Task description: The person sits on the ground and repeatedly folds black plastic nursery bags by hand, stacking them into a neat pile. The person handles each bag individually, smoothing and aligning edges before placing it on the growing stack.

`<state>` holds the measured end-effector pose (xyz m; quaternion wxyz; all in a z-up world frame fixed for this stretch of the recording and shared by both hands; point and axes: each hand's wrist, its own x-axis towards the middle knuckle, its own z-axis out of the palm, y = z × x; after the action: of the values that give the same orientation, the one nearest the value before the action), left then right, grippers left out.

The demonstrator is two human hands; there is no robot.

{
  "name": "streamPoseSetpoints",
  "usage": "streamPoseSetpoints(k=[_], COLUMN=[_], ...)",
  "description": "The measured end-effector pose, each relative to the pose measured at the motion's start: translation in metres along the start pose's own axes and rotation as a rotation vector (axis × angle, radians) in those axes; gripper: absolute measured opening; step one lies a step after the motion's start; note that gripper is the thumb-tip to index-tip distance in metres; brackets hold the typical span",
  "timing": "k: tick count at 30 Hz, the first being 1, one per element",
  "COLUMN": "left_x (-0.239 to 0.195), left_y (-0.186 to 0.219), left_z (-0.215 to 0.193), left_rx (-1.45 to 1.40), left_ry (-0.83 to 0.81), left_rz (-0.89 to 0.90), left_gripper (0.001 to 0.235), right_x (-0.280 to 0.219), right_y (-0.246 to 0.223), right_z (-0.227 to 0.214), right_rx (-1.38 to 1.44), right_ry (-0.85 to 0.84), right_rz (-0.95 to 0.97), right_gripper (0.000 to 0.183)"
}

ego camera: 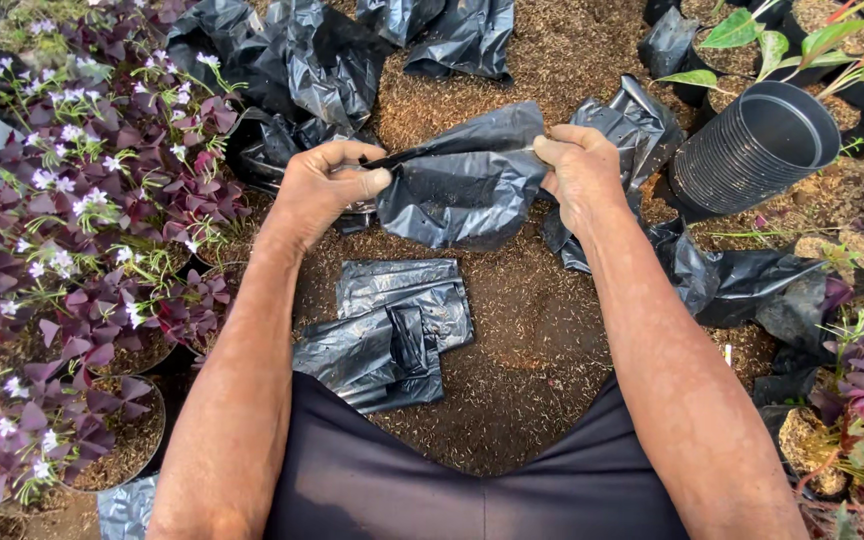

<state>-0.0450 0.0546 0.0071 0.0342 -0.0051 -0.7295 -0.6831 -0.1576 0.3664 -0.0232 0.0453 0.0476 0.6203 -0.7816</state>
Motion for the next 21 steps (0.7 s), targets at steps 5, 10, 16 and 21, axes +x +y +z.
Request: streamPoseSetpoints(k=[5,10,16,21], left_x=[0.0,0.003,0.002,0.004], left_y=[0.007,0.011,0.012,0.011], left_z=[0.003,0.008,0.007,0.006], left_rx=[-0.028,0.082,0.062,0.05], left_ry=[0.013,0.159,0.111,0.148], left_rz=[0.025,0.009,0.062,0.103], left_gripper=[0.028,0.012,0.01,0.01], right_x=[-0.009,-0.045,-0.066,-0.055], right_y=[-0.01,-0.033,-0.027,-0.001], right_z=[0.002,0.018,0.042,0.042], right_rx=[0.016,-0.665,-1.063,-1.122], right_ry=[-0.026,-0.021,-0.395,-0.488], right_rz=[-0.009,-0.504,-0.724,-0.783], right_gripper=[0.043,0.036,0.045,0.025])
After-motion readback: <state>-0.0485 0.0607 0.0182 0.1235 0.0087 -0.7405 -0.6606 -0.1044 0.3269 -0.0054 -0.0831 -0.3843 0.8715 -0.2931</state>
